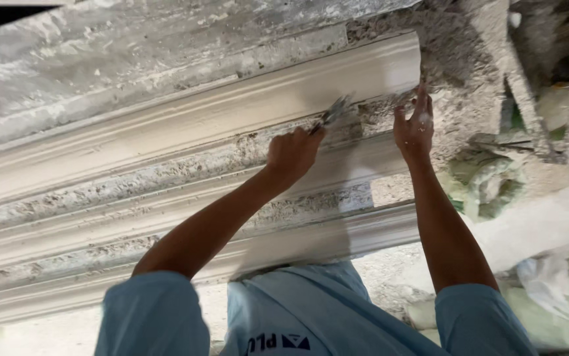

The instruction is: The person uses a small metal scraper to remove dried plaster residue from the grooves and edges of several long white molded plaster pieces. They work along the length of each piece, scraping away debris and occasionally wiping the surface with their hand.

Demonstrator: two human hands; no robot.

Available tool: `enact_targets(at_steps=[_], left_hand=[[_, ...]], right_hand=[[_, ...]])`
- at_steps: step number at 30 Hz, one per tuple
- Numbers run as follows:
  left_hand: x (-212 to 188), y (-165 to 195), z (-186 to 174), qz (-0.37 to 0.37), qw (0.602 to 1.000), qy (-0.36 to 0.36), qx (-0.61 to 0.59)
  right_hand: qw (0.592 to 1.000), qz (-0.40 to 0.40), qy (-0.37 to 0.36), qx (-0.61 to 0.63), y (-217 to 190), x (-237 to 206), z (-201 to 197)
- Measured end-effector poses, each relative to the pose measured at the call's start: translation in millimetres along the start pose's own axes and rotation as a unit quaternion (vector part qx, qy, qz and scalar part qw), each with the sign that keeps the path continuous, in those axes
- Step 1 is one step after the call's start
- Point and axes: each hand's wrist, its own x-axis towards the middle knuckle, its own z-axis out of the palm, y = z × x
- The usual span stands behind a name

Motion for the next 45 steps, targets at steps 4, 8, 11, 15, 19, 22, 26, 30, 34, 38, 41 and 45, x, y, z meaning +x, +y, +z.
enact_targets(at_steps=[4,8,11,15,19,22,26,30,34,38,41,45], left_hand=[[7.3,16.4,-23.9,-0.049,0.993,-0.085,-0.061],[75.1,94.4,-11.6,-0.013,0.999,0.013,-0.039],[79.2,102.7,-9.6,-0.027,0.998,0.006,-0.060],[67.2,98.5,-22.5,-0.062,0.993,-0.054,-0.083],[104.6,138.6,-23.0,-0.067,0.993,-0.020,-0.094],[108.2,137.7,-13.9,-0.031,0.996,0.025,-0.079],[15.7,41.9,0.6,0.000,0.999,-0.011,-0.041],[-125.8,-25.6,-0.2,-0.079,0.986,0.088,-0.113],[-250.8,-29.9,13.8,-0.225,0.937,0.203,-0.175],[-339.5,-15.0,53.9,-0.299,0.865,0.325,-0.238],[-377.9,-8.3,73.5,-0.351,0.832,0.337,-0.266],[-432.5,-23.7,68.1,-0.350,0.828,0.327,-0.293]], right_hand=[[1.000,0.002,0.001,0.026,7.8,-1.5,3.4],[0.995,-0.088,0.031,-0.031,10.0,0.9,2.0],[0.999,-0.033,0.015,-0.012,4.7,2.2,-3.7],[0.999,0.016,-0.003,0.052,-1.6,2.0,-7.2],[0.953,0.021,0.027,0.300,-12.4,4.9,-12.8],[0.991,0.037,0.058,0.119,-19.6,9.7,-17.5],[0.992,0.060,0.047,0.098,-27.8,11.2,-15.7],[0.996,0.056,0.029,0.061,-32.1,7.9,-11.0],[0.934,0.064,-0.329,-0.124,-36.3,16.8,-23.8],[0.926,0.048,-0.371,-0.057,-55.4,31.2,-51.0],[0.884,0.099,-0.450,0.074,-84.1,15.6,-54.1],[0.790,0.146,-0.589,-0.088,-152.3,-49.8,6.0]])
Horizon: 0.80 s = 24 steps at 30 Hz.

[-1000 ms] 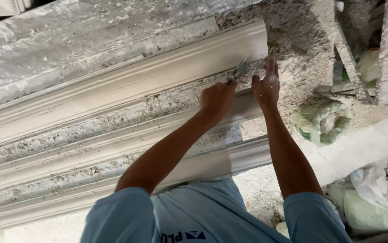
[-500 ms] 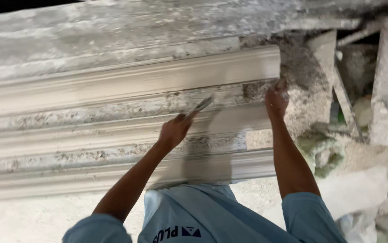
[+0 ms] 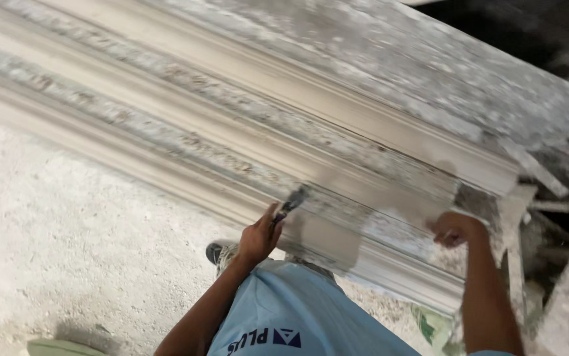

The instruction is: The person uses a small metal scraper to remove dried plaster residue from the grooves and edges of several long white molded plaster pieces. They work along the length of each piece, scraping away debris and occasionally wiping the surface with their hand.

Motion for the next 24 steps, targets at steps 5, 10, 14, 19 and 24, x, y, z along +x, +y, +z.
enact_targets(at_steps=[5,10,14,19,24], left_hand=[[-22.4,-65.1,-102.0,0.035,0.996,0.075,-0.041],[-53.1,-169.1,-225.8,-0.003,0.993,0.104,-0.056],[-72.9,-240.5,-322.8,-0.058,0.980,0.174,-0.070],[-73.4,-298.6,-400.1,-0.132,0.948,0.264,-0.119],[-44.9,-361.8,-440.2,-0.191,0.927,0.260,-0.190]], right_hand=[[0.973,-0.200,0.033,0.114,-141.2,36.9,153.1],[0.960,-0.246,0.133,0.006,-287.0,87.8,379.7],[0.934,-0.324,0.150,-0.014,-384.3,99.1,521.6],[0.914,-0.403,0.019,0.031,-473.2,107.2,614.0],[0.860,-0.493,0.126,-0.043,-534.0,154.0,633.8]])
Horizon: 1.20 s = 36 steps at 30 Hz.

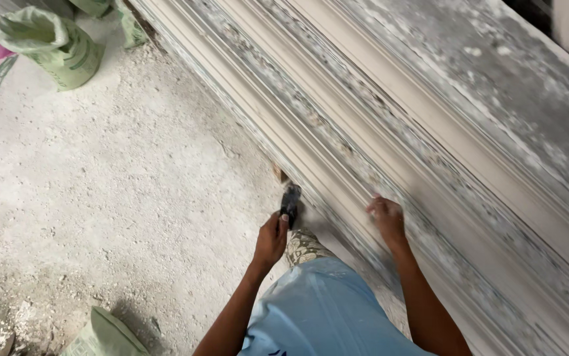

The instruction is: The person uses a small metal scraper to remove dried plaster residue from the grooves and edges of several long white molded plaster pieces. They work along the length of each piece, scraping away debris and occasionally wiping the surface with their hand.

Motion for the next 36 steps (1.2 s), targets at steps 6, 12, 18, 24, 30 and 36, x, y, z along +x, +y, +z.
enact_targets(at_steps=[6,12,18,24,30,36], left_hand=[[114.1,-17.7,-65.4,-0.012,1.000,0.016,-0.015],[237.3,-5.1,-135.5,-0.124,0.986,0.009,0.114],[344.0,-26.0,-152.4,-0.088,0.996,0.009,-0.003],[460.3,-39.4,-154.6,-0.075,0.990,-0.069,-0.098],[611.9,-34.8,-226.8,0.106,0.983,-0.146,0.027],[775.7,-11.1,-330.5,0.262,0.950,-0.091,0.141]], right_hand=[[0.974,-0.041,-0.082,0.207,-45.0,134.6,83.0],[0.980,-0.127,-0.141,-0.059,-126.9,269.0,181.3],[0.944,-0.080,-0.296,-0.119,-151.7,318.1,241.3],[0.950,-0.096,-0.298,0.010,-186.5,342.4,310.5],[0.987,0.095,-0.112,-0.057,-262.1,464.7,392.9],[0.982,0.023,-0.059,-0.179,-328.4,594.5,440.5]])
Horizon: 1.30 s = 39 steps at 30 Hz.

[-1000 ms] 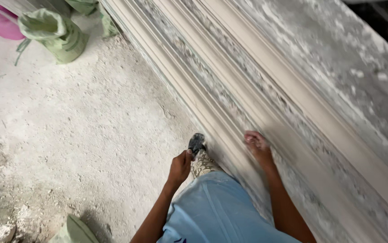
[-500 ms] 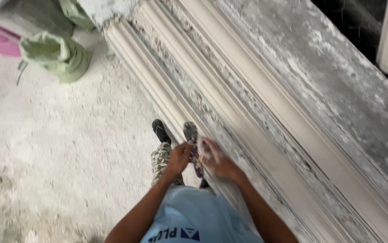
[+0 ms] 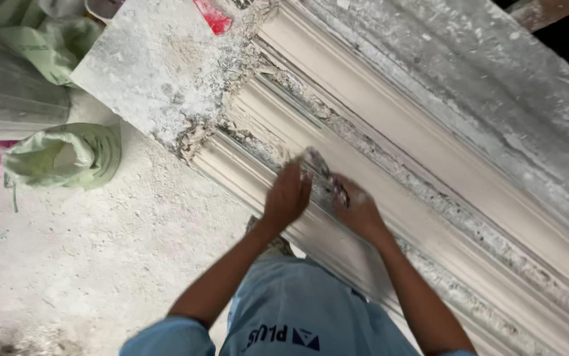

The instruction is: The person uses a small metal scraper to remove dried plaster residue from the grooves and edges of several long white molded plaster pieces. They work along the length of each piece, scraping away debris and occasionally wiping the surface with their hand.

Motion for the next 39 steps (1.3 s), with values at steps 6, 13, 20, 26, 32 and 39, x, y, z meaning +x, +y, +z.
enact_targets(at_steps=[6,13,20,26,32,39], left_hand=[[42.9,-58.7,13.7,-0.127,0.968,-0.163,-0.142],[96.2,-81.9,20.7,0.034,0.976,-0.113,-0.181],[192.5,-112.1,3.3,0.376,0.785,-0.419,0.259],[261.7,-107.8,-28.4,0.620,0.592,-0.368,0.360],[255.2,-60.1,37.4,0.697,0.493,-0.404,0.329],[263.5,-59.1,44.6,0.682,0.488,-0.447,0.311]], right_hand=[[0.991,0.131,0.019,0.029,-33.9,59.0,30.0],[0.996,-0.020,0.073,-0.040,-12.4,28.0,58.8],[0.886,0.207,0.408,-0.068,111.7,-121.6,49.7],[0.799,0.405,0.365,-0.255,155.6,-195.8,69.5],[0.812,0.384,0.386,-0.209,156.3,-193.0,69.9],[0.805,0.430,0.352,-0.209,154.4,-195.0,67.1]])
